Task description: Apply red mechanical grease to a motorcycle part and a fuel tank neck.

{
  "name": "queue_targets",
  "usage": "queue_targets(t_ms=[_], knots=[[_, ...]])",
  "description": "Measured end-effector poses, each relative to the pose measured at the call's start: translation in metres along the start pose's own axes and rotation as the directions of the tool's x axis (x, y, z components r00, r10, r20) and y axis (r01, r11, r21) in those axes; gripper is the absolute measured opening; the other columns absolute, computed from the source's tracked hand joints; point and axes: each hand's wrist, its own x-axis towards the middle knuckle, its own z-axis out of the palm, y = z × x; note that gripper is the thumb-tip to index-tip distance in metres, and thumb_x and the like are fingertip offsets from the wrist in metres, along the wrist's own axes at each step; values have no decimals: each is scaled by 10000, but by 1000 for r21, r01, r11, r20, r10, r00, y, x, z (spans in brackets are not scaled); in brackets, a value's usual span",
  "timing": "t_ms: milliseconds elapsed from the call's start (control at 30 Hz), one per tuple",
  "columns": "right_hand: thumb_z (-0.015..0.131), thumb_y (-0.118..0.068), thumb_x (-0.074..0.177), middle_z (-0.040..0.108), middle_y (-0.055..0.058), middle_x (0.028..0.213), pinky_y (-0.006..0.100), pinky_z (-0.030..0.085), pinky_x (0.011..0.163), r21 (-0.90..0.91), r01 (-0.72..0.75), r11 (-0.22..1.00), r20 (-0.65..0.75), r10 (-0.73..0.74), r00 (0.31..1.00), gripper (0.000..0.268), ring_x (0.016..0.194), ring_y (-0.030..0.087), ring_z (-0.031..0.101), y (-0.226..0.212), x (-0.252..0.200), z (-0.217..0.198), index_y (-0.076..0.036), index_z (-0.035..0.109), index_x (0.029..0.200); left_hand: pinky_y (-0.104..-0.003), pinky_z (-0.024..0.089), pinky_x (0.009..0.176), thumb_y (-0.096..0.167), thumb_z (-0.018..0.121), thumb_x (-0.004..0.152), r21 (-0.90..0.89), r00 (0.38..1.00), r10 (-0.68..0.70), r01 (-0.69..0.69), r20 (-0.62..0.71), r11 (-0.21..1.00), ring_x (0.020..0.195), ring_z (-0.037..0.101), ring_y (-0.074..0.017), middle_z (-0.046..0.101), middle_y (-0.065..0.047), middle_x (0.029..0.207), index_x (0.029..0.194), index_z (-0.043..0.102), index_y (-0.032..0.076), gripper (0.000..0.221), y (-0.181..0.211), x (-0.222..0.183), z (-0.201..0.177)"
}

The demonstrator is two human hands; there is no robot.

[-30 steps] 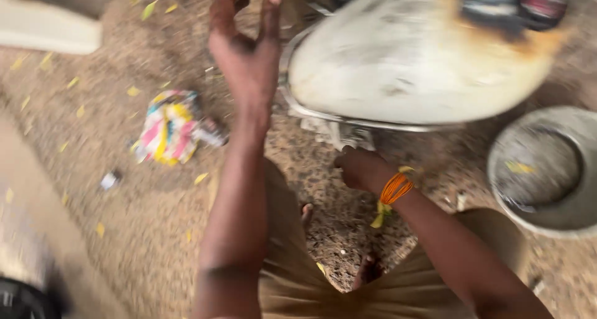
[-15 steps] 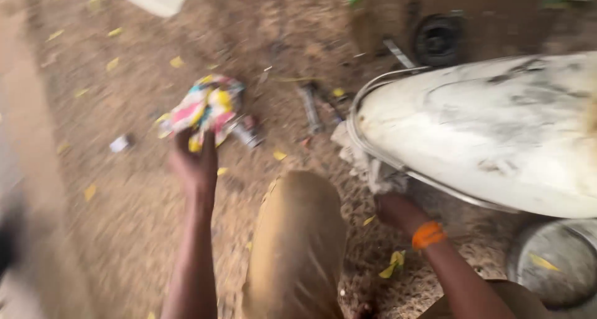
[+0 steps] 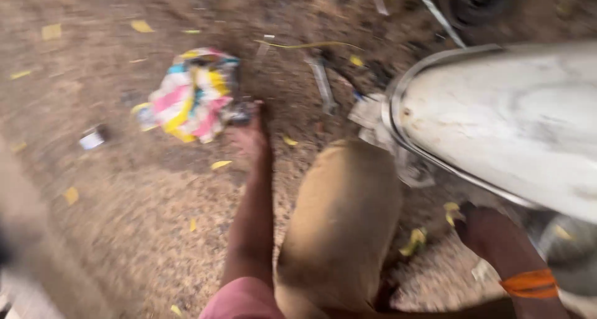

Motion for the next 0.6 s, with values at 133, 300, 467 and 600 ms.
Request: queue_targets(t_ms=[133, 300, 467, 600], knots=[[599, -341, 936, 758, 194, 925, 492, 585, 811, 150, 21, 988, -146, 1, 989, 434, 905, 390, 730, -10, -72, -33, -104, 587, 1300, -620, 454, 1097, 674, 871, 688, -520, 982, 180, -122, 62, 845, 1181, 620, -458, 649, -309, 1284, 1341, 581, -63, 1026, 0, 13, 26], [641, -334, 948, 762, 177, 912, 488, 580, 809, 347, -183, 920, -68, 219, 973, 456, 841, 359, 751, -48, -154, -111, -146, 587, 1360, -514, 511, 1001, 467, 952, 706, -340, 921, 288, -367, -262, 866, 1174, 627, -337, 650, -197, 1290, 1319, 577, 4, 855, 22, -38, -9], [676, -297, 885, 737, 195, 899, 506, 554, 756, 380, 4, 925, -384, 154, 910, 446, 824, 376, 721, -41, -166, -112, -90, 638, 1278, -463, 553, 1117, 338, 1007, 912, -345, 360, 792, -917, -494, 202, 1343, 568, -268, 532, -144, 1435, 1496, 423, 103, 859, 69, -118, -48], [684, -217, 921, 739, 177, 999, 461, 581, 759, 365, 179, 914, -574, 69, 816, 287, 823, 349, 716, -36, -170, -109, -52, 684, 1155, -475, 574, 1122, 257, 928, 863, -542, 12, 874, -788, -486, -291, 1362, 541, -254, 501, -124, 1446, 1463, 389, 184, 809, 151, -234, -101]])
